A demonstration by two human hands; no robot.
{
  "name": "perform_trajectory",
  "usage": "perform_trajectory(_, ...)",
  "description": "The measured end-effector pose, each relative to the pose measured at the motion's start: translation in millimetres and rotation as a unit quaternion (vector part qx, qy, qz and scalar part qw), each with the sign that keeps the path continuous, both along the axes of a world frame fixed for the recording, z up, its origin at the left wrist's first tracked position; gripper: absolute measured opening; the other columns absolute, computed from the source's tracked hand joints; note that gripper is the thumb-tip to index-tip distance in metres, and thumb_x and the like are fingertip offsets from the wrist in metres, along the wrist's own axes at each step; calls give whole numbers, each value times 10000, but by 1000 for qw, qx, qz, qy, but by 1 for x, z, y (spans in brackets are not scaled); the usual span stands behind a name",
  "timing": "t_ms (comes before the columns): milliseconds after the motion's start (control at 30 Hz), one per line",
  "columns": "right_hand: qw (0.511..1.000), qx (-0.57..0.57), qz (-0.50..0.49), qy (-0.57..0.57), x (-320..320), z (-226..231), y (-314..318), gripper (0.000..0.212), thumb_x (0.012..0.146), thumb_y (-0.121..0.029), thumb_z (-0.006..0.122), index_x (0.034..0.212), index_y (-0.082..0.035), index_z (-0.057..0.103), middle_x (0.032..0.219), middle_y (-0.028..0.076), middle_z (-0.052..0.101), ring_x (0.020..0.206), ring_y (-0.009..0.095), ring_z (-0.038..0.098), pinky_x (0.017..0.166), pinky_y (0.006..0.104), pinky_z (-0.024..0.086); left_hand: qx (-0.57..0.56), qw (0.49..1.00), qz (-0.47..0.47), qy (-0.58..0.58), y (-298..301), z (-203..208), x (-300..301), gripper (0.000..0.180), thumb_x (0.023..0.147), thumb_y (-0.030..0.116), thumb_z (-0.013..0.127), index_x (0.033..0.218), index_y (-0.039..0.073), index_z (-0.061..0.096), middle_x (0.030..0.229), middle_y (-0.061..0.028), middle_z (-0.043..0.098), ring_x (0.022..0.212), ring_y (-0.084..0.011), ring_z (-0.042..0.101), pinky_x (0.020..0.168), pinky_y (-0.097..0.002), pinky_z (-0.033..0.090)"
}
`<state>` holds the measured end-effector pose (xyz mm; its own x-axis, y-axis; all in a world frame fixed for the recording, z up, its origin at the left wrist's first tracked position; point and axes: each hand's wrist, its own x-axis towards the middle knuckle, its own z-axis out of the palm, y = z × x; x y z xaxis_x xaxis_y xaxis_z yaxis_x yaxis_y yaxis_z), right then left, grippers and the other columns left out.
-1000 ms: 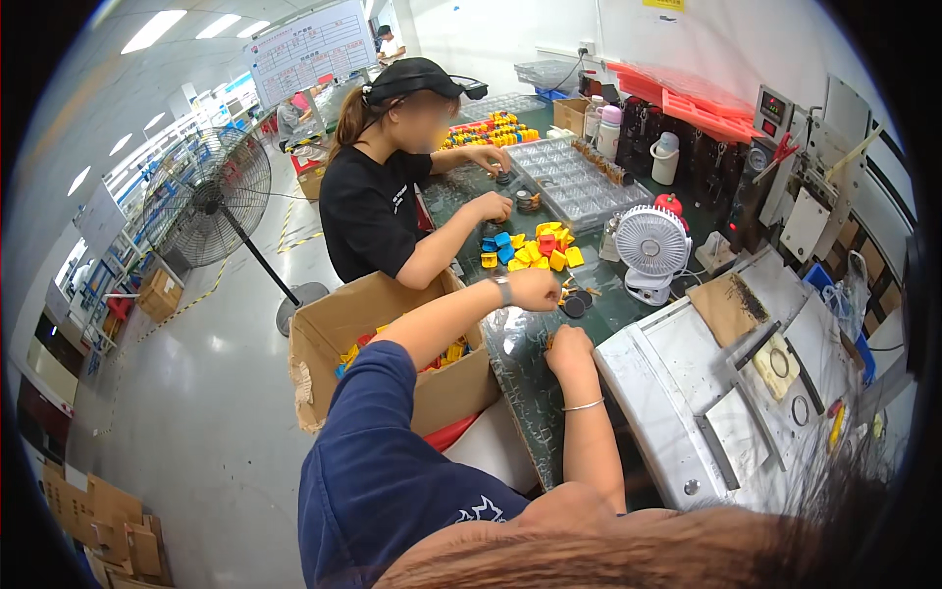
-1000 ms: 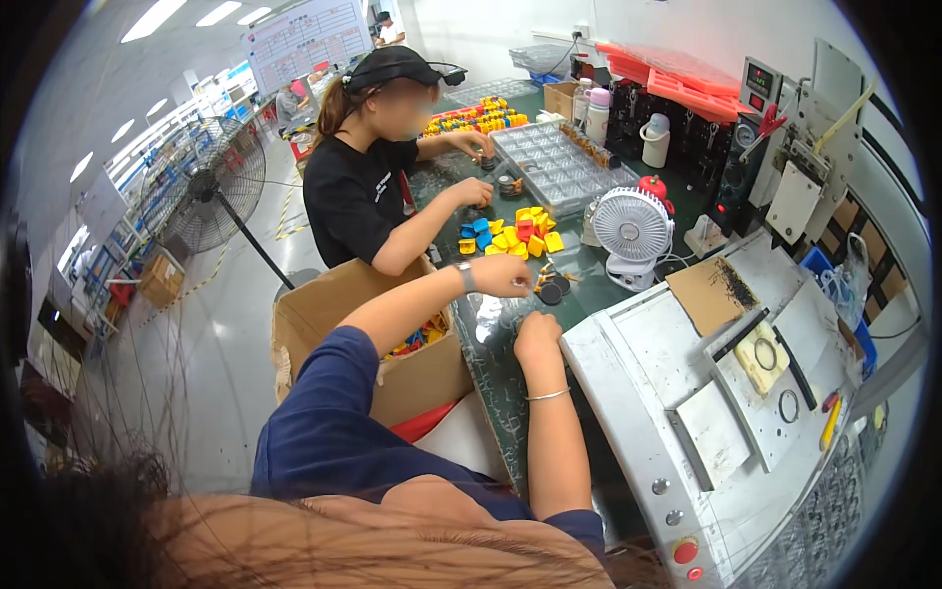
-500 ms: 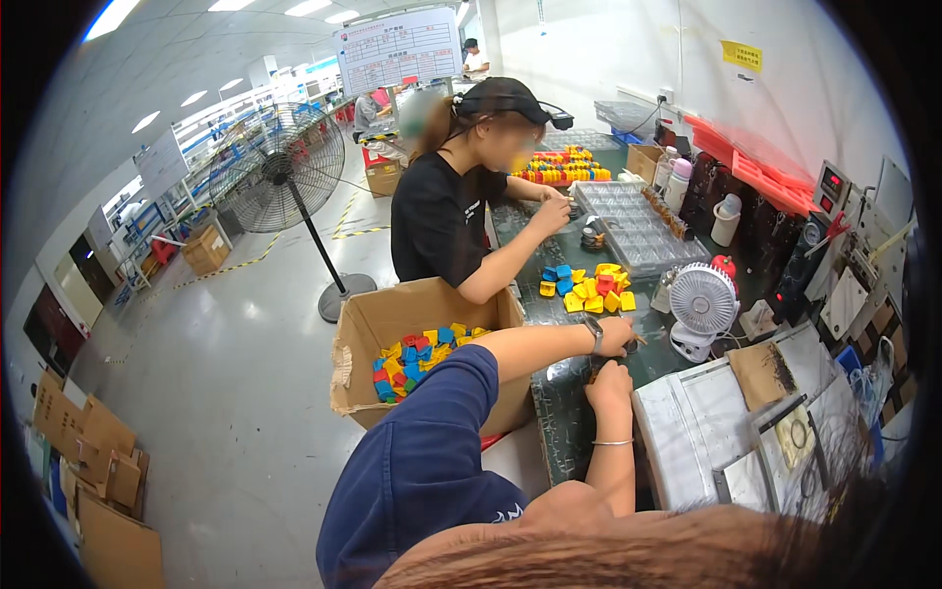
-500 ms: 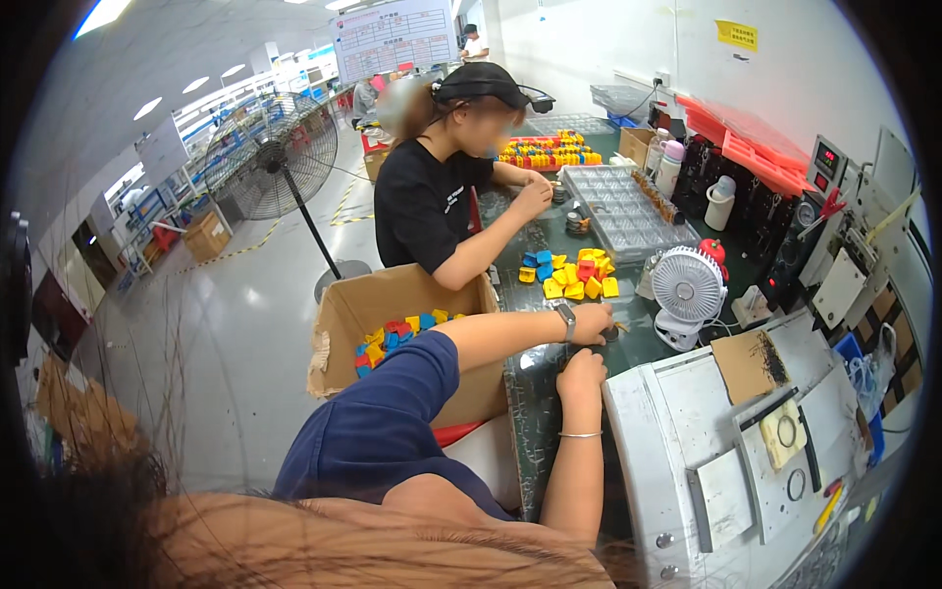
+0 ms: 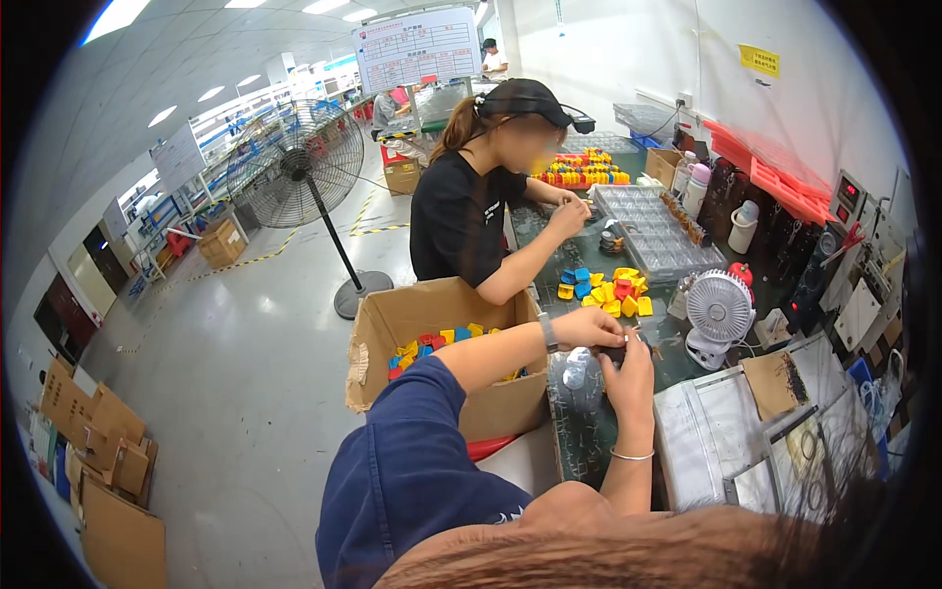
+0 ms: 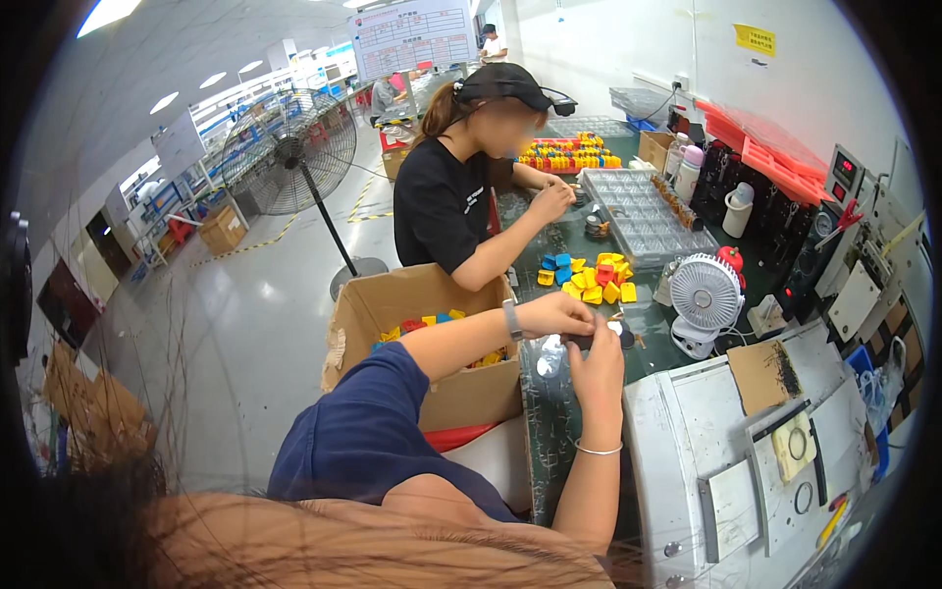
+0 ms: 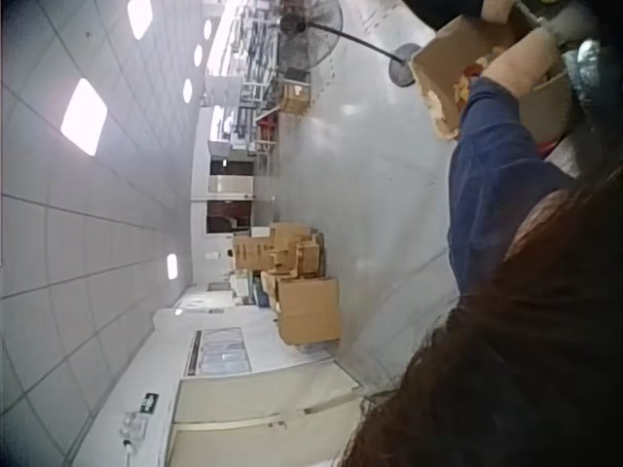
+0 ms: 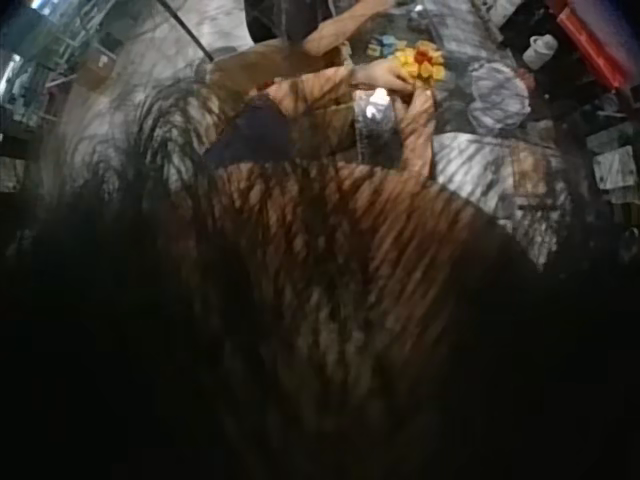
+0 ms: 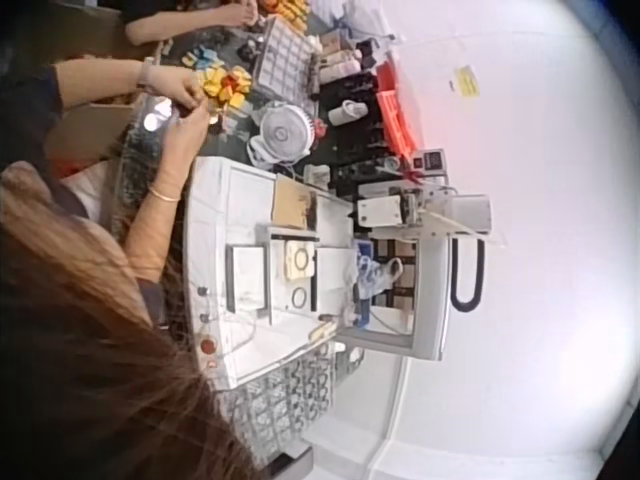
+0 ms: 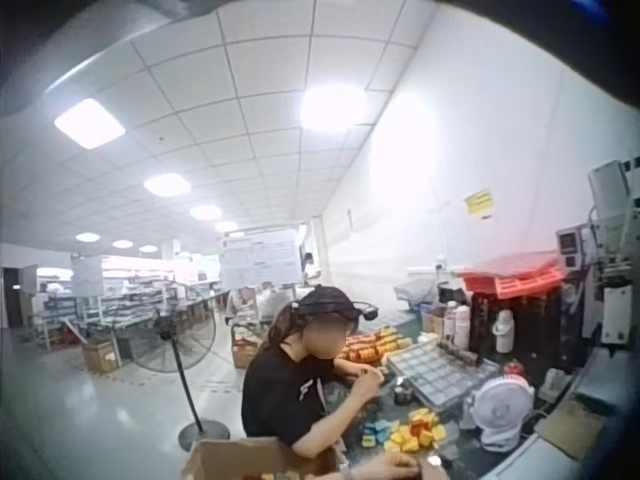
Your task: Assembling small plastic and metal components at a factory workstation.
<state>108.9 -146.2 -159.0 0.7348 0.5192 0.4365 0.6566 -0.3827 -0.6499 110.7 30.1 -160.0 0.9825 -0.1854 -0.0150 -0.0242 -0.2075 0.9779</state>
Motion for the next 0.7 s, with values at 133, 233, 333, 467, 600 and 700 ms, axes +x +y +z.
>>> perform_trajectory(133, 996, -11, 70, -46, -13, 11, 4, 579, 729, -124, 737, 1217, 60, 486, 1057, 236, 572, 1006, 380, 558, 849, 410, 461, -196, 977, 5, 83, 18, -22, -18, 157, 920, 161, 586, 988, 32, 643, 883, 16, 638, 766, -50, 582, 664, -199, 480)
perform_trajectory(233, 997, -26, 45, -51, -14, 7, 5, 516, 707, -142, 757, 1151, 26, 554, 974, 219, 587, 913, 362, 582, 778, 399, 477, -315, 943, -21, 108, 14, -35, -18, 166, 932, 101, 544, 1084, 39, 570, 965, -13, 620, 868, -89, 588, 760, -217, 482)
perform_trajectory(333, 998, -21, 43, -45, -13, 10, 2, 434, 716, -150, 747, 1072, 37, 584, 950, 215, 601, 896, 357, 588, 770, 397, 477, -369, 927, -15, 64, -1, -37, -20, 240, 929, 87, 543, 1160, 41, 495, 966, -13, 599, 877, -93, 584, 772, -222, 485)
perform_trajectory(467, 999, -34, 35, 24, -11, 15, -4, 358, 706, -168, 745, 964, 45, 618, 910, 201, 620, 886, 348, 593, 776, 405, 474, -348, 933, 9, 92, -2, -32, -24, 297, 930, 81, 538, 1212, 77, 445, 975, -24, 571, 898, -82, 572, 737, -220, 499)
perform_trajectory(600, 999, -37, -9, -5, -9, 12, -4, 355, 679, -174, 762, 927, 40, 626, 900, 188, 623, 885, 339, 597, 774, 400, 480, -309, 946, 11, 98, -7, -43, -19, 234, 937, 160, 556, 1149, 81, 496, 953, -6, 581, 783, -82, 573, 653, -214, 476)
perform_trajectory(700, 997, -63, -50, -3, -5, 14, -3, 383, 683, -173, 762, 959, 47, 613, 933, 194, 612, 890, 345, 594, 776, 399, 482, -278, 956, 17, 95, -1, -53, -16, 172, 943, 198, 551, 1056, 68, 547, 906, -8, 598, 697, -73, 543, 570, -218, 432)
